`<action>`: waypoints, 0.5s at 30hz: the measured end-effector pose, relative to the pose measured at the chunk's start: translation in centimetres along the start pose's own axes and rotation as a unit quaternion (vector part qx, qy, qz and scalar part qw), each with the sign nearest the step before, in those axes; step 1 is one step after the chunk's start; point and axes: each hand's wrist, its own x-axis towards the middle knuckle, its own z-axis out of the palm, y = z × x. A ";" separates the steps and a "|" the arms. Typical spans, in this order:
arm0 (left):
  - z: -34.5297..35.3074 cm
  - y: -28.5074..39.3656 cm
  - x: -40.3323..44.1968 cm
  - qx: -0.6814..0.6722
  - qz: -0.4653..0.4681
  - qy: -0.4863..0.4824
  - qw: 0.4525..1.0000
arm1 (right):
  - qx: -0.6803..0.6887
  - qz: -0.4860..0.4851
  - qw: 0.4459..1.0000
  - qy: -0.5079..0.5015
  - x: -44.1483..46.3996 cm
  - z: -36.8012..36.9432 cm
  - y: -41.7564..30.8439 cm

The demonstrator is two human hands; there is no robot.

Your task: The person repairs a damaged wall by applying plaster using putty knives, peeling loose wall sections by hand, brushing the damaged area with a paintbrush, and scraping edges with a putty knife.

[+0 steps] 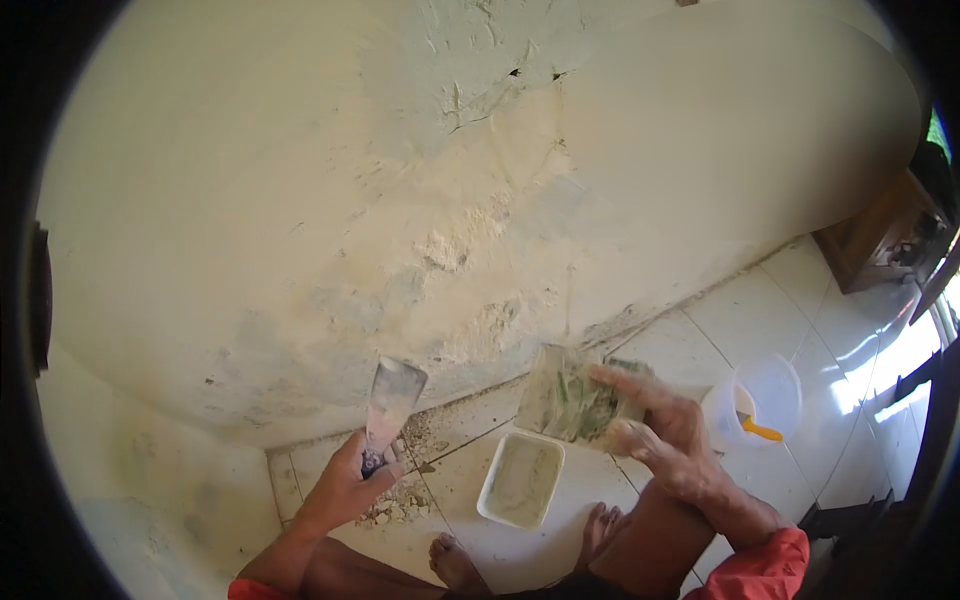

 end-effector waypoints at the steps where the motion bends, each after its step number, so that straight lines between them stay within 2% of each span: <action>1: -0.1 0.0 -0.2 -0.005 0.025 0.009 1.000 | -0.015 0.005 1.000 0.024 0.1 0.2 0.0; 3: 0.1 0.9 -0.6 -0.057 0.023 0.014 0.998 | -0.028 -0.023 0.998 0.054 0.6 0.5 0.4; 5: -0.2 1.2 -0.7 -0.110 0.009 0.013 0.994 | 0.040 -0.024 0.996 0.071 0.8 0.9 -0.2; 7: -0.5 0.1 -0.2 -0.073 0.008 0.043 0.996 | -0.012 -0.033 0.994 0.108 1.7 0.4 0.1; 10: -1.8 -3.9 1.2 0.089 0.044 0.037 0.994 | -0.012 -0.033 0.992 0.123 3.6 -0.4 4.0; 11: -1.8 -4.3 1.6 0.089 0.039 0.045 0.994 | -0.008 -0.027 0.991 0.130 3.7 -0.2 5.7; 14: 0.3 -8.0 1.6 0.100 -0.019 0.017 0.995 | -0.059 0.058 0.995 0.061 1.0 0.5 10.2; 15: 1.5 -10.1 1.7 0.039 0.021 0.021 0.999 | -0.086 0.069 0.992 0.068 0.3 2.0 11.6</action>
